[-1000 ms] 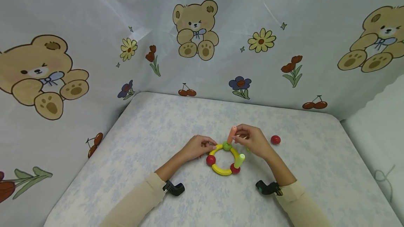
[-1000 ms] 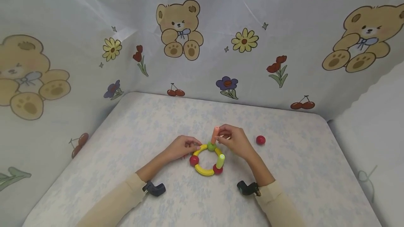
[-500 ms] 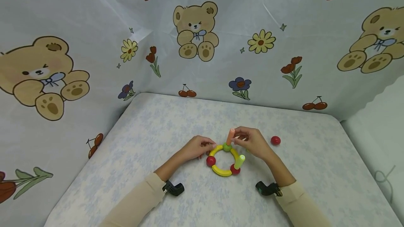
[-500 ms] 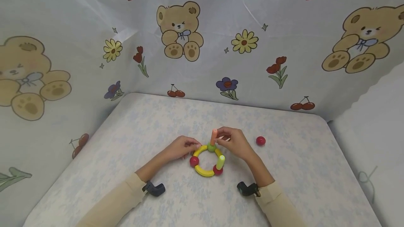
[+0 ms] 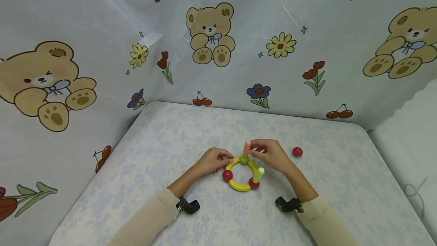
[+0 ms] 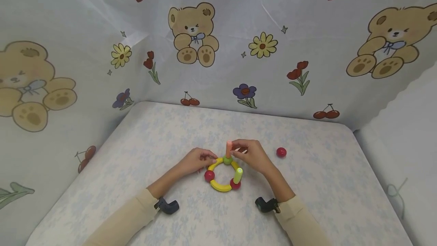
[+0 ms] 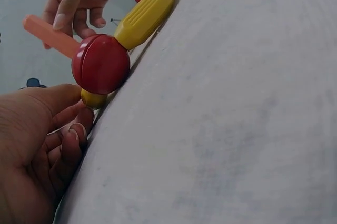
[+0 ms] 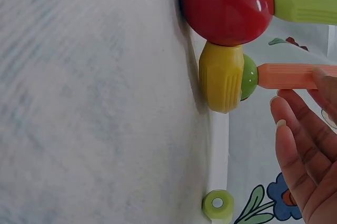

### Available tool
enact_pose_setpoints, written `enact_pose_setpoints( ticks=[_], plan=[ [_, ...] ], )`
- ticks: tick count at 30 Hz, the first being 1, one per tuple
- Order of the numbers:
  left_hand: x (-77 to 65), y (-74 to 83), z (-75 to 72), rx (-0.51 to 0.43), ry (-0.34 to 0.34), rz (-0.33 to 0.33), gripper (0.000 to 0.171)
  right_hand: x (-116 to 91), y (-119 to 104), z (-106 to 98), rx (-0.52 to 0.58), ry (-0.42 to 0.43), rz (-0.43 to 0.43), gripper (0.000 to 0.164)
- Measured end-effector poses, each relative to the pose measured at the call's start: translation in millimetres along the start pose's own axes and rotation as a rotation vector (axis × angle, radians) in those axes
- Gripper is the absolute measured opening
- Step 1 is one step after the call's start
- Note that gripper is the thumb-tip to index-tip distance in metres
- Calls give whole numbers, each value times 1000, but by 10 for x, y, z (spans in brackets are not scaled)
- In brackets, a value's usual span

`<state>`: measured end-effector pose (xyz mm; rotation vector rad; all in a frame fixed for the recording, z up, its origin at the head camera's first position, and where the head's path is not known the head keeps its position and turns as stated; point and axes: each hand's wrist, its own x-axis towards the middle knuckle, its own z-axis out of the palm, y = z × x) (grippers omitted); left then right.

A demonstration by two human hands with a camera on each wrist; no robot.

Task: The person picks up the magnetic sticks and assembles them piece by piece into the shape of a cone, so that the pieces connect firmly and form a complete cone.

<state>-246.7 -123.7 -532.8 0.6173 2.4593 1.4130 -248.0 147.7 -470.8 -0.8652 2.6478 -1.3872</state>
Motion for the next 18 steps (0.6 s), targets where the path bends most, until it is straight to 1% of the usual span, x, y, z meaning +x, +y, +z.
enact_pose_setpoints(
  ticks=[3,5,9,12,16,18],
  plan=[
    [-9,-12,-3,-2,-13,6,21,-10,8,3,-10,-21,21,31],
    [-7,-7,-24,-6,-44,15,22,-18,15,-13,-15,-49,49,35],
    [-27,30,-111,-25,-134,20,30,-19,39,-33,-25,-146,102,39],
    [-49,92,-184,-16,-207,15,44,-8,75,-31,-30,-213,100,36],
    [-73,186,-233,90,-275,20,63,-10,120,-24,-29,-260,72,31],
    [-82,230,-243,149,-288,36,70,-15,125,-22,-23,-273,58,31]
  ],
)
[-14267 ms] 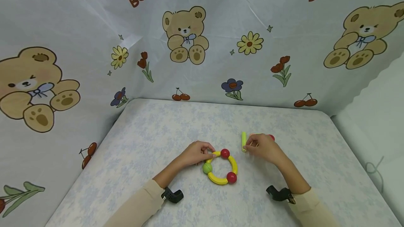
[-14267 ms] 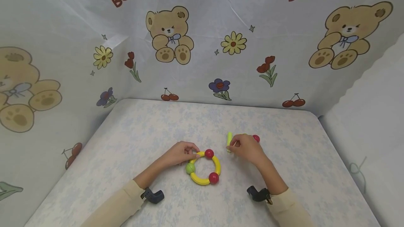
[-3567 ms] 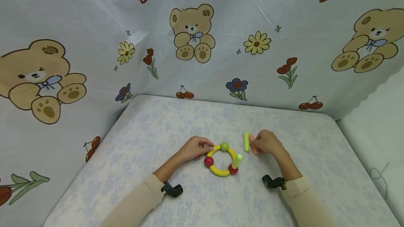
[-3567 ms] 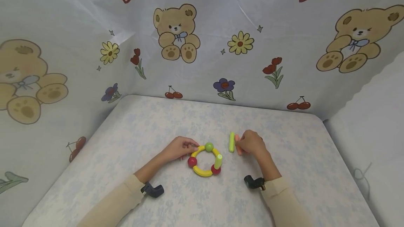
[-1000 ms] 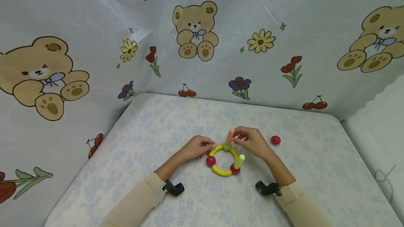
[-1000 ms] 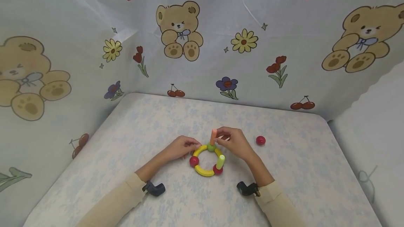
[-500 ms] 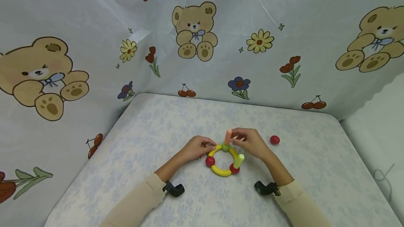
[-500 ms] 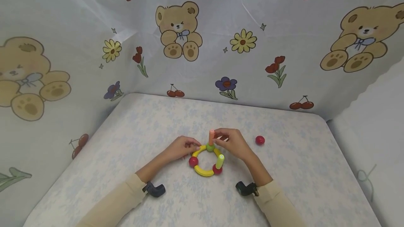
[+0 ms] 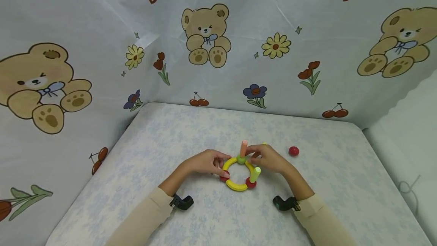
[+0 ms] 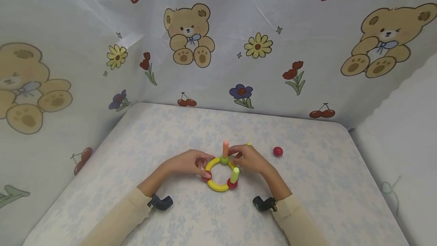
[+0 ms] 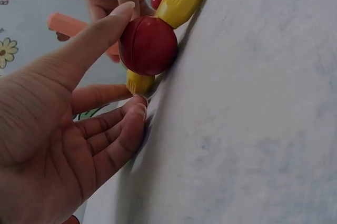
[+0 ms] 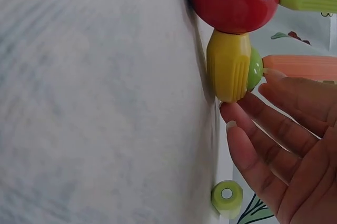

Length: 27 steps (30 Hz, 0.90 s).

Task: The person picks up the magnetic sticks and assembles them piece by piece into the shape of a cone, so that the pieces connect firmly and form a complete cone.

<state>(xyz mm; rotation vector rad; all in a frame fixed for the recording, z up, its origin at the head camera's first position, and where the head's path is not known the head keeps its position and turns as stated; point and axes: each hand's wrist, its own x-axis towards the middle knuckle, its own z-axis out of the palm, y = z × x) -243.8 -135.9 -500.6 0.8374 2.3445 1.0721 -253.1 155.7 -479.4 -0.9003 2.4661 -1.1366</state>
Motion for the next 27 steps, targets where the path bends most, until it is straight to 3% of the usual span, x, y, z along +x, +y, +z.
enact_pose_setpoints(
  ticks=[5,11,19,27],
  plan=[
    [-20,50,3,56,-10,20,72,-12,-15,21,6,-13,-19,29],
    [-22,26,-3,40,-6,-2,69,-15,-30,19,16,-17,-18,28],
    [-27,-30,-39,-22,-1,21,63,-24,37,2,-4,-9,-45,26],
    [-27,-59,-78,-29,64,3,46,-59,27,-50,-18,-20,4,21]
  ],
)
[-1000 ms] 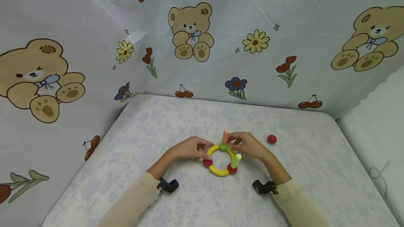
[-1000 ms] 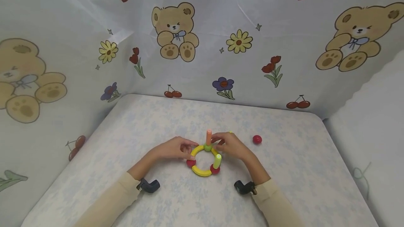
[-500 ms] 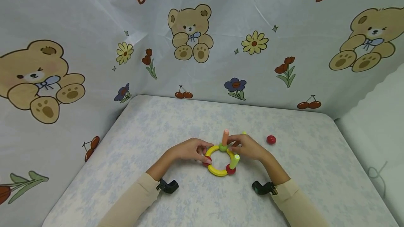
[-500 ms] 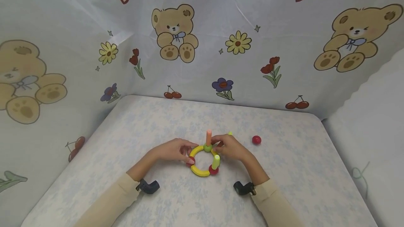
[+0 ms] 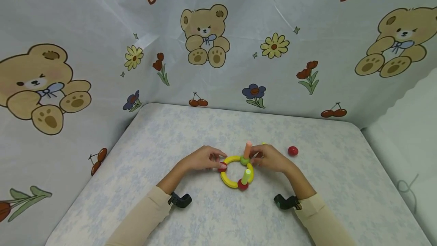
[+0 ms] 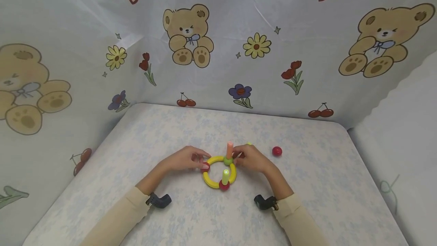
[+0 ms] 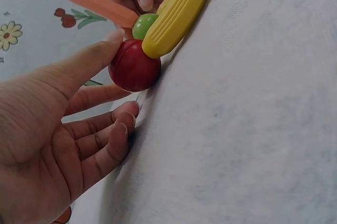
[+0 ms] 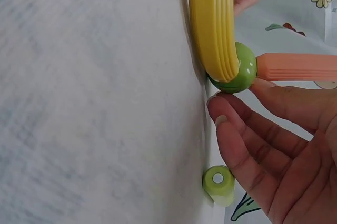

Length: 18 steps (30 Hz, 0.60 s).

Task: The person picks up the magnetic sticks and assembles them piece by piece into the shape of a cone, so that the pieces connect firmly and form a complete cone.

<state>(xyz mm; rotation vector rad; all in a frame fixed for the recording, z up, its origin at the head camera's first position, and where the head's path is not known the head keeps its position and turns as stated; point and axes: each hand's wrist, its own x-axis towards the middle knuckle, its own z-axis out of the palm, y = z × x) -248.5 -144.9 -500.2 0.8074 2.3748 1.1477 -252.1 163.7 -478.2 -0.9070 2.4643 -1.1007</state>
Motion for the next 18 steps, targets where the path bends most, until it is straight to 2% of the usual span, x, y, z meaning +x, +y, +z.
enact_pose_setpoints(
  ticks=[10,18],
  plan=[
    [15,-42,9,-39,109,-19,36,-30,9,-36,108,-45,37,19],
    [50,-100,63,-56,216,-34,27,-15,23,-20,87,-58,48,14]
  ],
)
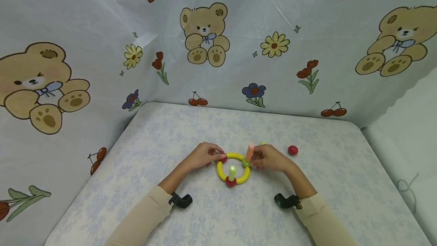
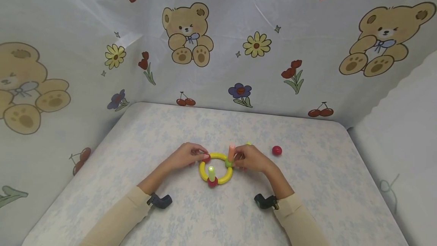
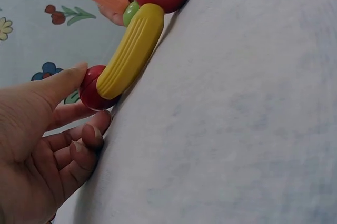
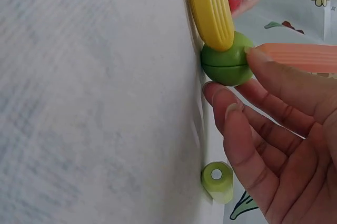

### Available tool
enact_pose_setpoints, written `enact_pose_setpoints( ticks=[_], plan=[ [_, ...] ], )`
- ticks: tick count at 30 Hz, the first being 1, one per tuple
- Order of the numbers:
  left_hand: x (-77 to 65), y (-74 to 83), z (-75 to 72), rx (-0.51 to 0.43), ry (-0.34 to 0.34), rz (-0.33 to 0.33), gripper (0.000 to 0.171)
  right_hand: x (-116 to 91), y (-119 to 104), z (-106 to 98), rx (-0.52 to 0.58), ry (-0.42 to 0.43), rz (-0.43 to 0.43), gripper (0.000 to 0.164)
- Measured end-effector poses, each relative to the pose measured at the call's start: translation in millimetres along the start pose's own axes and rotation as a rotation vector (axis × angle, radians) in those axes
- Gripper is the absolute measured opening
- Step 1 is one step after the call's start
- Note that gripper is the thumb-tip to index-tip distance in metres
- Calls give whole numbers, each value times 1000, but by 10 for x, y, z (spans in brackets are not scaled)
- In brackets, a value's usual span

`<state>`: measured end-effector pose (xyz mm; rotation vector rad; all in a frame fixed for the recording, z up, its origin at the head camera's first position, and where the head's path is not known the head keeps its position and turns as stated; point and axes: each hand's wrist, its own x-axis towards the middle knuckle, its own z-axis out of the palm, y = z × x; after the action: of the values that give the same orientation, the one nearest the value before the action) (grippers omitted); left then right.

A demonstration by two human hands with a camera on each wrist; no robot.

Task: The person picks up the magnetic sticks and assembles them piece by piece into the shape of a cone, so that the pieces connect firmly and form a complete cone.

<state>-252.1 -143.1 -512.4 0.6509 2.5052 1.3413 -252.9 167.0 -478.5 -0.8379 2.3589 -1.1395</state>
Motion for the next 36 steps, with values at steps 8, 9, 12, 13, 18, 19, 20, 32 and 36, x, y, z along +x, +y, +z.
enact_pose_setpoints(
  ticks=[8,9,12,13,18,19,20,32,36],
  plan=[
    [-44,47,-114,-26,-82,-144,34,17,-23,22,9,-13,17,15],
    [-61,64,-142,-30,-108,-175,34,16,-27,19,7,-11,12,16],
    [-108,126,-200,-2,-192,-228,32,11,-36,10,2,-10,-5,17],
    [-119,146,-207,6,-221,-233,32,8,-38,9,5,-11,-9,17],
    [-146,204,-178,5,-274,-233,28,1,-23,8,9,-13,-19,16],
    [-150,215,-172,-2,-265,-232,29,1,-16,7,7,-13,-22,16],
    [-153,221,-167,-10,-254,-232,29,0,-7,5,7,-14,-28,16],
    [-95,148,-94,-36,-118,-200,22,-41,-18,-39,9,-54,3,16],
    [-58,80,-25,-50,-49,-165,16,-45,-18,-43,38,-88,-13,17]
  ],
)
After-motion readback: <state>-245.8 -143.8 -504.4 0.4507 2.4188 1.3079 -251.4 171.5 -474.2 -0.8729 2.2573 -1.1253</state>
